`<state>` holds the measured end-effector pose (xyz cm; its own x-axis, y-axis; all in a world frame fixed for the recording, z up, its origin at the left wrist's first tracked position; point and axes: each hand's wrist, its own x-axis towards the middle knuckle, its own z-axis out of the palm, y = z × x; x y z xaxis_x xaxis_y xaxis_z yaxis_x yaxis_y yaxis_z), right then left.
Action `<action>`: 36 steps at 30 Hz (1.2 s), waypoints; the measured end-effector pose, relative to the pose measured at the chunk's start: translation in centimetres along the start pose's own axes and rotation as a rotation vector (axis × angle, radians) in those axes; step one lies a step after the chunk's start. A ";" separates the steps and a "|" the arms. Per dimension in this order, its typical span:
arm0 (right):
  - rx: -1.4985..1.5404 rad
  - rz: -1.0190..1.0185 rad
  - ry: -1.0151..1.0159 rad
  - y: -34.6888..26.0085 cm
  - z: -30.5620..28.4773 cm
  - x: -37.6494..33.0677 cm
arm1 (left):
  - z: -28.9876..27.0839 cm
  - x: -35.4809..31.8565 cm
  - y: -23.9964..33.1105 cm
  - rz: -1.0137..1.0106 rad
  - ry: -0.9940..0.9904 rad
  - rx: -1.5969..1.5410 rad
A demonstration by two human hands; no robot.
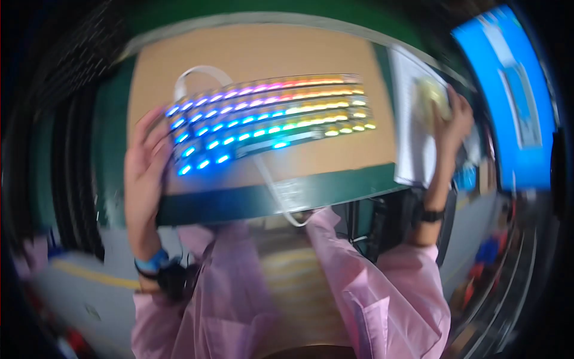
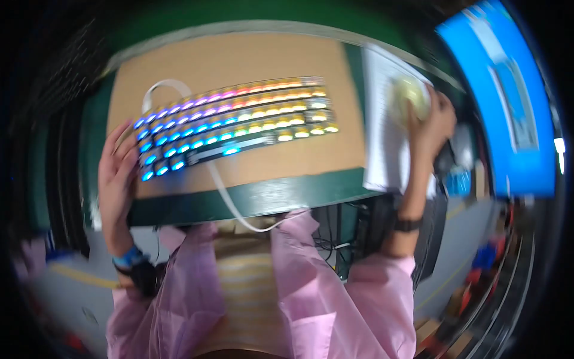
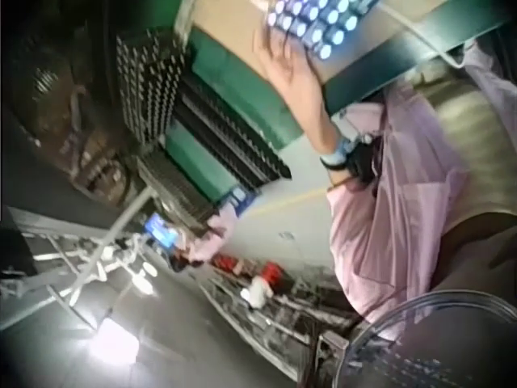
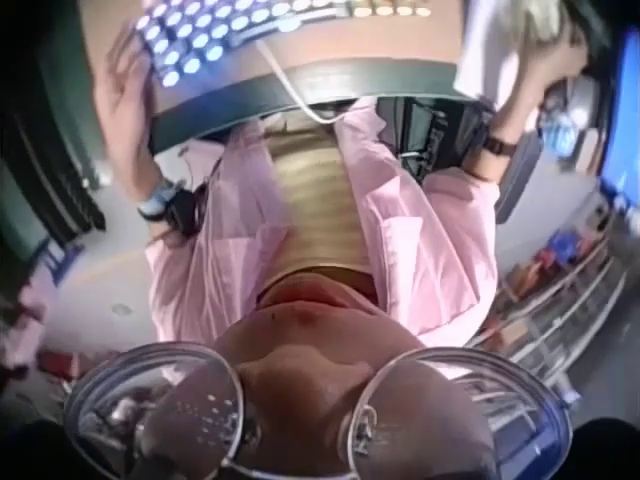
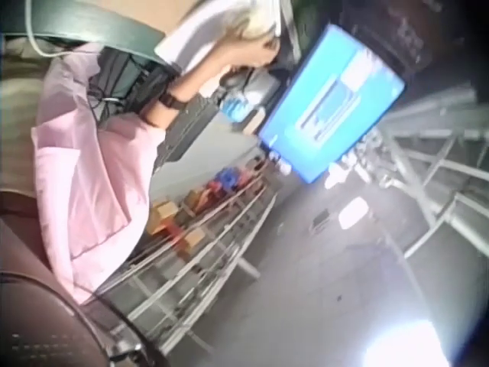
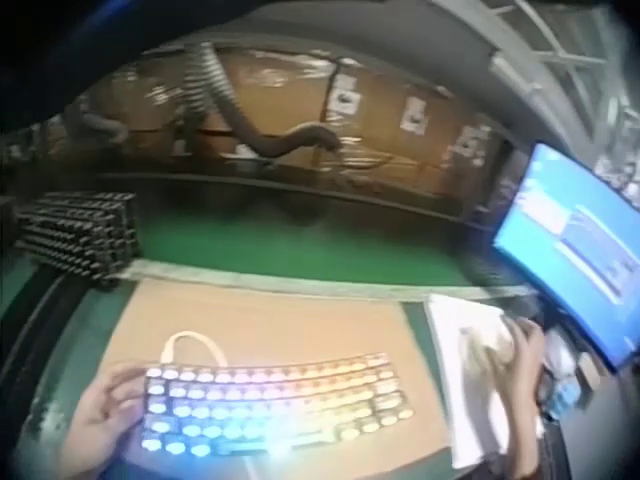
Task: The person picks up a circuit board, connects a cable to it, and wipes the illuminated keyboard with a sponge. They then disconnect the cable, set the board aside, and repeat the process with several more boards.
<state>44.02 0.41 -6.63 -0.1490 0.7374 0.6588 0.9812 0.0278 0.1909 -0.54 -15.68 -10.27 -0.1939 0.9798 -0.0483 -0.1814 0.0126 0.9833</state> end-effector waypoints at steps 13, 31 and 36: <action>1.008 -0.177 -0.481 -13.0 -3.0 -5.1 | -0.3 -1.8 -0.2 0.422 0.145 0.685; 1.147 0.063 -0.267 -11.7 -1.6 4.9 | 0.7 2.8 5.2 0.177 0.122 0.490; 0.918 -0.114 -0.464 -12.7 4.2 4.9 | -1.7 6.0 2.6 -0.219 -0.074 0.429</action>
<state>31.31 6.57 -8.90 -0.3759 0.8805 0.2889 0.7091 0.4741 -0.5220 -3.77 -10.15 -8.31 -0.1235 0.9564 -0.2646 0.2065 0.2855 0.9359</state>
